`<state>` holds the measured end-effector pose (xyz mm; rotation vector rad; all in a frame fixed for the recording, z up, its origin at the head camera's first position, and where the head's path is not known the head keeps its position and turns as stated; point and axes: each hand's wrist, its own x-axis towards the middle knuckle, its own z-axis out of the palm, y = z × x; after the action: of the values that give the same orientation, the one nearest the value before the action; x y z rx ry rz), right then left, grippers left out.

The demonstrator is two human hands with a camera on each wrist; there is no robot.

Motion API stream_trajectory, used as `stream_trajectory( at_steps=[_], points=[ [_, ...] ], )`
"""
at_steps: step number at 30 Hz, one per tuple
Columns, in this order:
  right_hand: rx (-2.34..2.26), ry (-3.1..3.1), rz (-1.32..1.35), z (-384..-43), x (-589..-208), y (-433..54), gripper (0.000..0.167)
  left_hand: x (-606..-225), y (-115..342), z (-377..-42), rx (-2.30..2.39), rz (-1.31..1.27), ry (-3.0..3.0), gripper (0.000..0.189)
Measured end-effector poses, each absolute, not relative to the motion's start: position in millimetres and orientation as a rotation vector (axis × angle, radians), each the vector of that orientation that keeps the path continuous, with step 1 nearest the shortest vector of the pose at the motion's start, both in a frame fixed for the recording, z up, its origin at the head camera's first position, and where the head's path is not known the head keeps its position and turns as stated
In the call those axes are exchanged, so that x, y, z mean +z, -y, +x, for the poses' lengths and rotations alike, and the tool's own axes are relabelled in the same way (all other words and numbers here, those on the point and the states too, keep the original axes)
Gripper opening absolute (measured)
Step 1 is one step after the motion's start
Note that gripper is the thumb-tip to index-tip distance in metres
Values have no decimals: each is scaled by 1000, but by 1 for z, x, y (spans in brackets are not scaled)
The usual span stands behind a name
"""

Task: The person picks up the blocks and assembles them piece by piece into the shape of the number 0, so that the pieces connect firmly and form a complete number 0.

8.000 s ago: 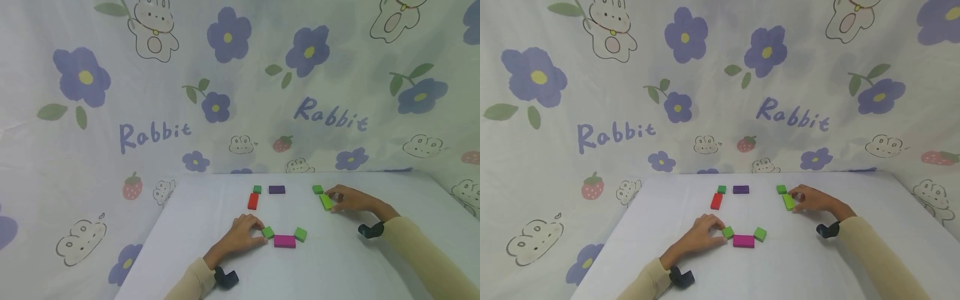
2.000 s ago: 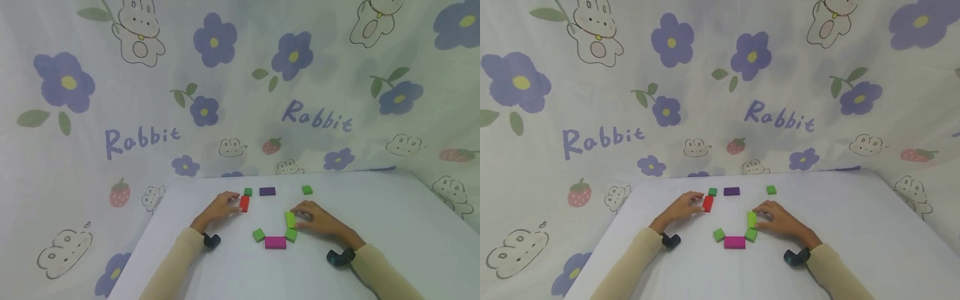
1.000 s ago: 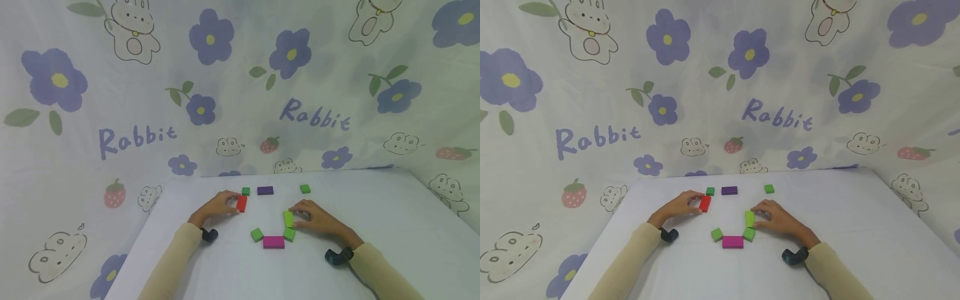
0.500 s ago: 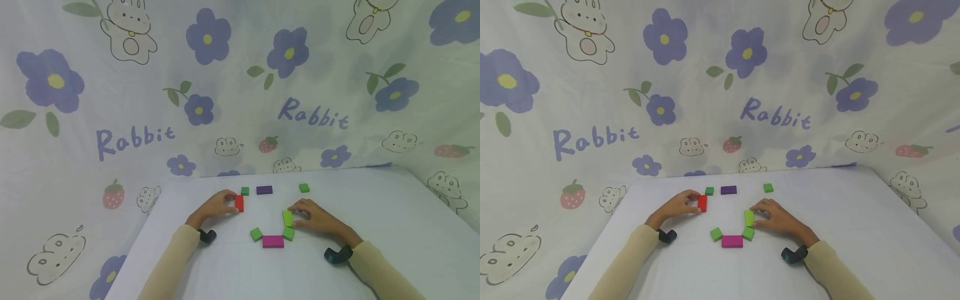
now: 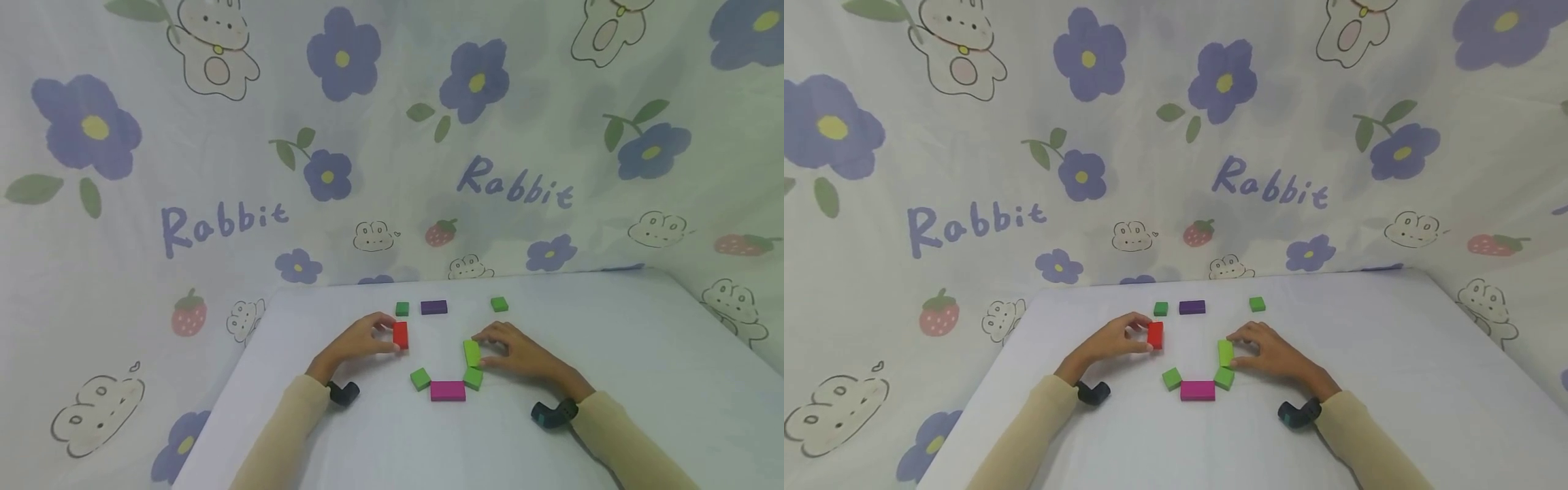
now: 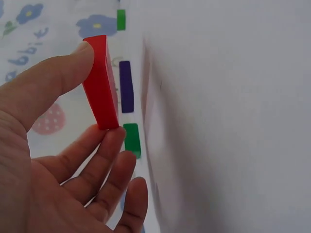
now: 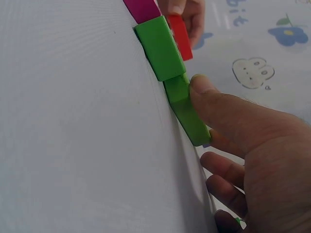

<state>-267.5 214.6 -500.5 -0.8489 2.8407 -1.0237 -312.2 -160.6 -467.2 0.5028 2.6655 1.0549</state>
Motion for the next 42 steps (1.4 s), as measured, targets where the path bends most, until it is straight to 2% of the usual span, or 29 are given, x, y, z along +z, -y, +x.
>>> stream_trajectory(
  at_steps=[24, 42],
  points=[
    [-1018, -2833, -843, -268, -504, -214, 51, -479, 143, -282, 1038, 586, -2654, 62],
    [-1016, -2855, -890, -268, -499, -215, 48, -481, 141, -283, 971, 586, -2689, 63]
  ],
)
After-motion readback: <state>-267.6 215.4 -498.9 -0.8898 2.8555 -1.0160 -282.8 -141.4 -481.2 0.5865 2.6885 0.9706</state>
